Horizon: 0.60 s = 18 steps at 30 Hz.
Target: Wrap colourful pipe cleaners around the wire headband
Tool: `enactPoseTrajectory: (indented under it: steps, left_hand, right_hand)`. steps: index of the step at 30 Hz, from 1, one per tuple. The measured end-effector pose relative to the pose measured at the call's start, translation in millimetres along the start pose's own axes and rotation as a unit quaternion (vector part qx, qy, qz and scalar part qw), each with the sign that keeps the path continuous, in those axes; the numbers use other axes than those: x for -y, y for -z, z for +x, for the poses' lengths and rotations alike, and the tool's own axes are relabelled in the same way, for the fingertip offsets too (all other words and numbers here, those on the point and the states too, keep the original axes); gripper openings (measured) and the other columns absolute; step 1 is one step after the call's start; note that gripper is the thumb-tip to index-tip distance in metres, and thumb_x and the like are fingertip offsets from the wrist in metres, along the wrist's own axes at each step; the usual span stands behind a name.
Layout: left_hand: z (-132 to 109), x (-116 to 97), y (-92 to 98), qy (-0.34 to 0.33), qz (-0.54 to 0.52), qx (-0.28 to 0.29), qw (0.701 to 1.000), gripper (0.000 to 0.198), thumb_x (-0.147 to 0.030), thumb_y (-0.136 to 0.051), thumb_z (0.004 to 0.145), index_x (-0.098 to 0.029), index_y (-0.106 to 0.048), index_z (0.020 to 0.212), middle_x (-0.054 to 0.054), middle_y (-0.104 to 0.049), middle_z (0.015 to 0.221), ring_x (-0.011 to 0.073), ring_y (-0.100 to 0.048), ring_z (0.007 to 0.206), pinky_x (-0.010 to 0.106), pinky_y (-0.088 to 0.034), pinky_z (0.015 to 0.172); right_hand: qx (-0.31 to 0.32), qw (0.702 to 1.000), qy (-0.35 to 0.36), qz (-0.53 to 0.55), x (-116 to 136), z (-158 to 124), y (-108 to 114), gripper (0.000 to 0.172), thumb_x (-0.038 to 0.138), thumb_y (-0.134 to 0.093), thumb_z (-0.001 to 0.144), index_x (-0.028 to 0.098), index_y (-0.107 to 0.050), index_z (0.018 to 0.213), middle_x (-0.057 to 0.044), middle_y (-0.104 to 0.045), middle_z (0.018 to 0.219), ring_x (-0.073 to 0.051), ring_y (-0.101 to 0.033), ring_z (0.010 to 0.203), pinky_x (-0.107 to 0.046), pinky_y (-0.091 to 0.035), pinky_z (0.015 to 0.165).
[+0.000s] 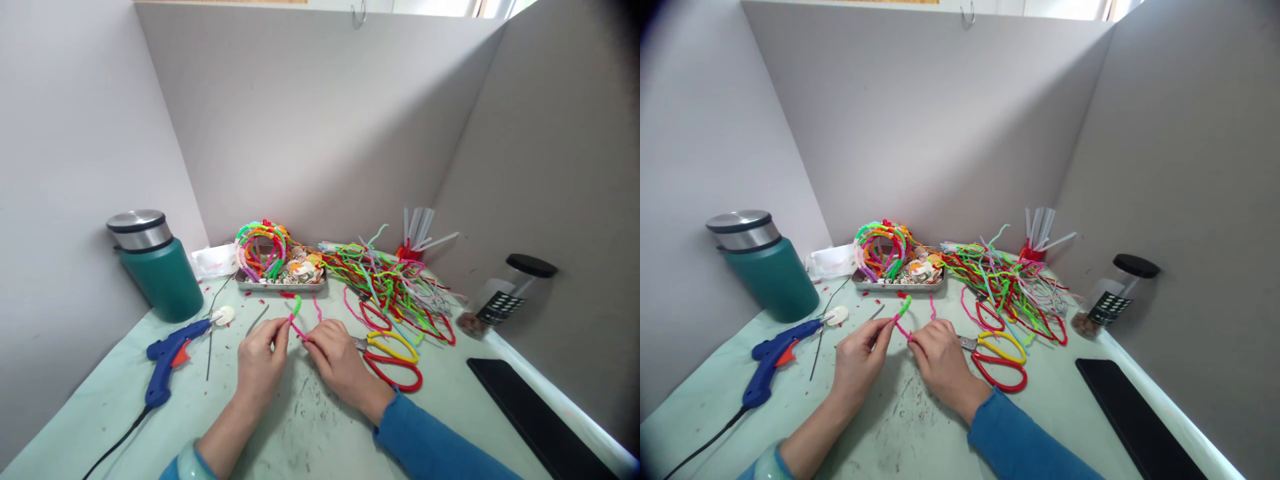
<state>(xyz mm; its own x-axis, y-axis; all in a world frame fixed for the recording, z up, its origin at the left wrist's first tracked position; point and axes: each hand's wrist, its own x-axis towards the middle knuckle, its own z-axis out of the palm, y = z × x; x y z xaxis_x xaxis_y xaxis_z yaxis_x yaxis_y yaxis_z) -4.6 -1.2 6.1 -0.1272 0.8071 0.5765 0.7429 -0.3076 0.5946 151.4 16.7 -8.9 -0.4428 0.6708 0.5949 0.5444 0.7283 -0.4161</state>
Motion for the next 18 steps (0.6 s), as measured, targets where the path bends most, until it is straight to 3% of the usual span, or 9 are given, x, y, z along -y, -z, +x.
enactPoseTrajectory:
  steps: [8, 18]
  left_hand:
    - [2, 6, -1.8, 0.043, 0.008, 0.039, 0.998, 0.026, -0.034, -0.045, 0.083, -0.019, -0.066, 0.080, 0.000, -0.067, 0.068, 0.0120, -0.057, 0.056, 0.020, -0.041, 0.057]
    - [-1, 7, -6.0, -0.002, 0.007, 0.119, 0.993, 0.024, -0.021, -0.042, 0.083, -0.019, -0.065, 0.089, 0.004, -0.067, 0.080, 0.0166, -0.061, 0.072, 0.024, -0.043, 0.065]
  right_hand:
    - [-0.012, 0.999, 0.004, -0.030, 5, 0, 7, 0.017, 0.018, -0.040, 0.088, 0.017, -0.057, 0.085, -0.006, -0.053, 0.076, -0.018, -0.048, 0.076, -0.031, -0.035, 0.068]
    - [0.029, 0.993, 0.062, -0.097, 10, -1, 12, 0.015, 0.017, -0.042, 0.083, 0.017, -0.057, 0.078, -0.006, -0.051, 0.072, -0.019, -0.045, 0.073, -0.031, -0.033, 0.066]
